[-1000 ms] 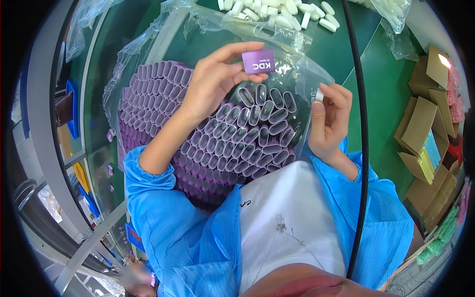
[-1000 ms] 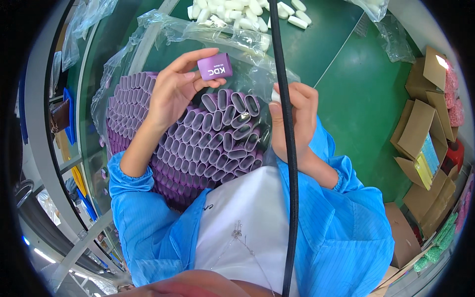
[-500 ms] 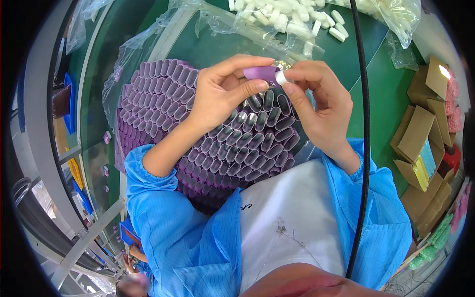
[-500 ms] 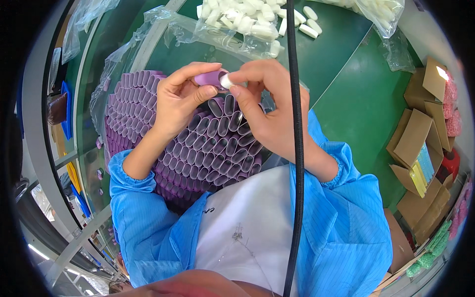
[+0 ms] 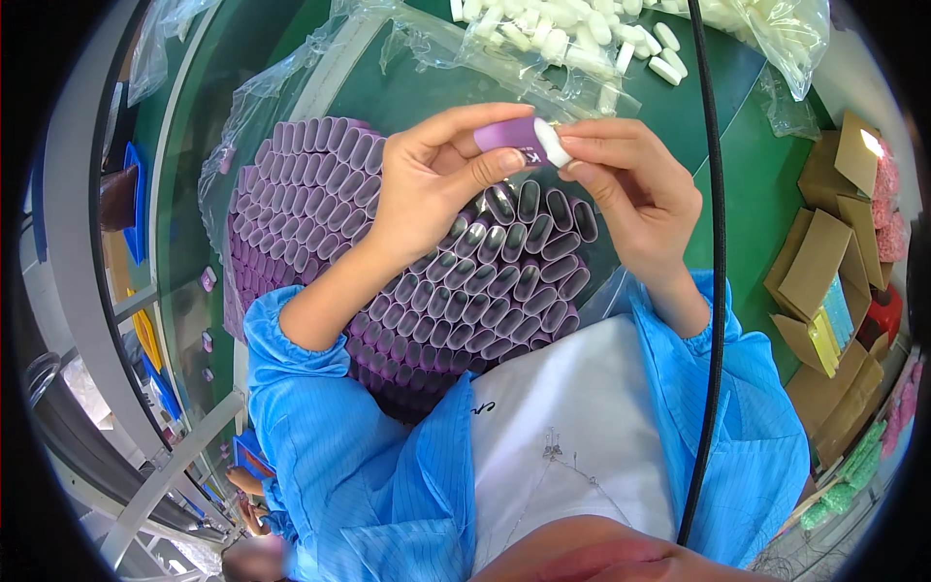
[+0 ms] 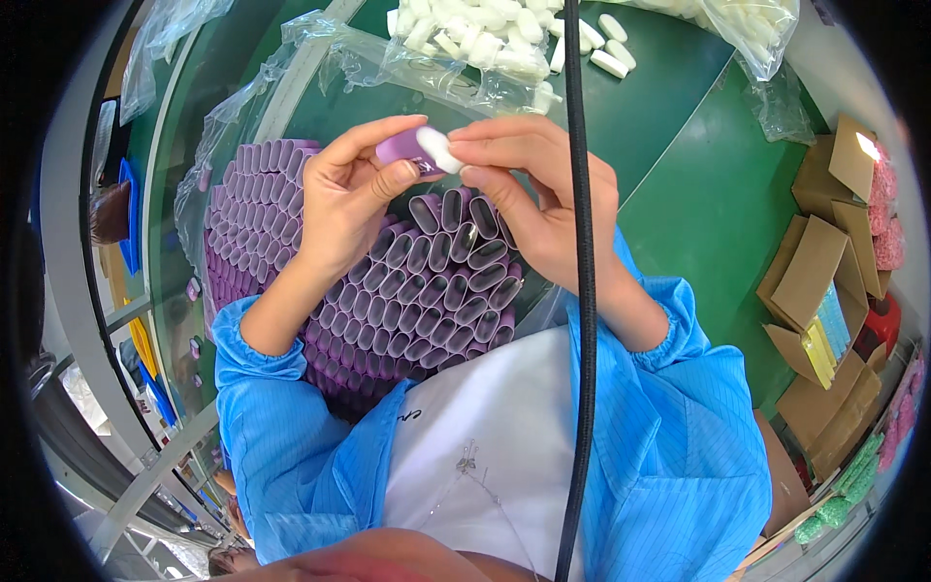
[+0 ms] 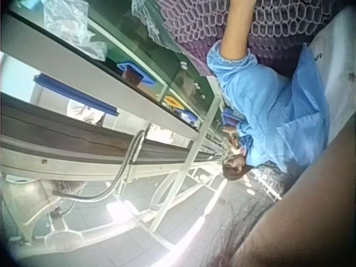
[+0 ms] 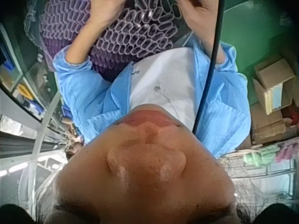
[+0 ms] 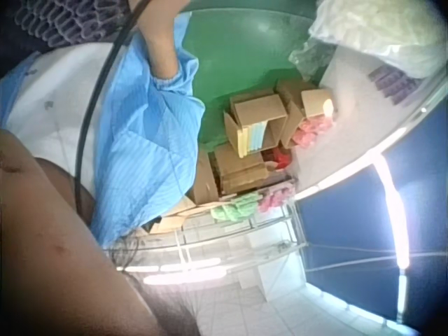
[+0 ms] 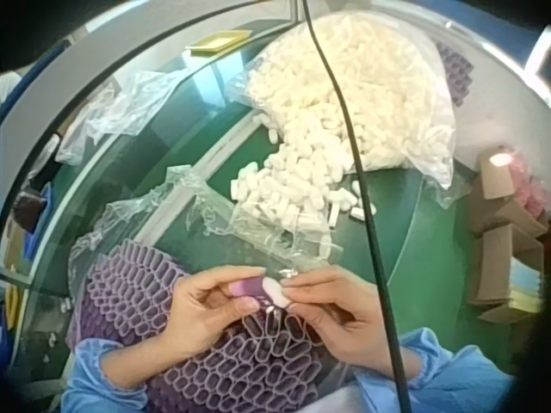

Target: The person repeatedly picks up small purple plastic cases and white cylindrical inserts from a table. They insert the white pieces into the purple cases by hand and place the assembled units onto a growing stack.

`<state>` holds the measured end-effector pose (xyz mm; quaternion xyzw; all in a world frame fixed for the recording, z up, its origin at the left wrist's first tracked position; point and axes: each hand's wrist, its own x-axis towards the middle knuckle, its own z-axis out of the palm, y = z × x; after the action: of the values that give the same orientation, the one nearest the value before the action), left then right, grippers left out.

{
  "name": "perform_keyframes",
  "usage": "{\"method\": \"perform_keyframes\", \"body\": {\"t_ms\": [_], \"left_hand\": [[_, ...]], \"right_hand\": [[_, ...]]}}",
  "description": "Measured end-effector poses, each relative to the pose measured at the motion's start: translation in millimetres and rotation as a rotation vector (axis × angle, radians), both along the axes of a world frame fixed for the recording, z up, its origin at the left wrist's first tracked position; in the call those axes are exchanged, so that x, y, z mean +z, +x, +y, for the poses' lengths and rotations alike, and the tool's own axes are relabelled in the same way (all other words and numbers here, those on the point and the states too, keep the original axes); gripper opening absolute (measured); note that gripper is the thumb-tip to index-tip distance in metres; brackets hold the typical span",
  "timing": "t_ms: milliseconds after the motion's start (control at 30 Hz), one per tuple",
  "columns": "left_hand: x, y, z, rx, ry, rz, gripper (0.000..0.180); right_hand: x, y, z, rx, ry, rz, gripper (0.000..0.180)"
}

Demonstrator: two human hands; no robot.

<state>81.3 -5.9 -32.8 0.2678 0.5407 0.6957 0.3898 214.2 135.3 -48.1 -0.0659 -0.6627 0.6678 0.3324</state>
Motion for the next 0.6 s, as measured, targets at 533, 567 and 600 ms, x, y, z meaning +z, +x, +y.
{"method": "perform_keyframes", "body": {"t_ms": [533, 567, 600], "left_hand": [[1.8, 3.4, 1.9, 0.004, 0.074, -0.087, 0.035], [2.3, 4.5, 2.0, 0.003, 0.094, -0.106, 0.035], [2.3, 5.1, 2.5, 0.002, 0.115, -0.124, 0.035]], "right_hand": [[-6.5, -4.5, -6.6, -0.171, 0.393, 0.091, 0.025], [-6.0, -5.9, -5.1, -0.175, 0.428, 0.117, 0.024], [-5.0, -7.0, -3.8, -0.178, 0.463, 0.143, 0.024]]}}
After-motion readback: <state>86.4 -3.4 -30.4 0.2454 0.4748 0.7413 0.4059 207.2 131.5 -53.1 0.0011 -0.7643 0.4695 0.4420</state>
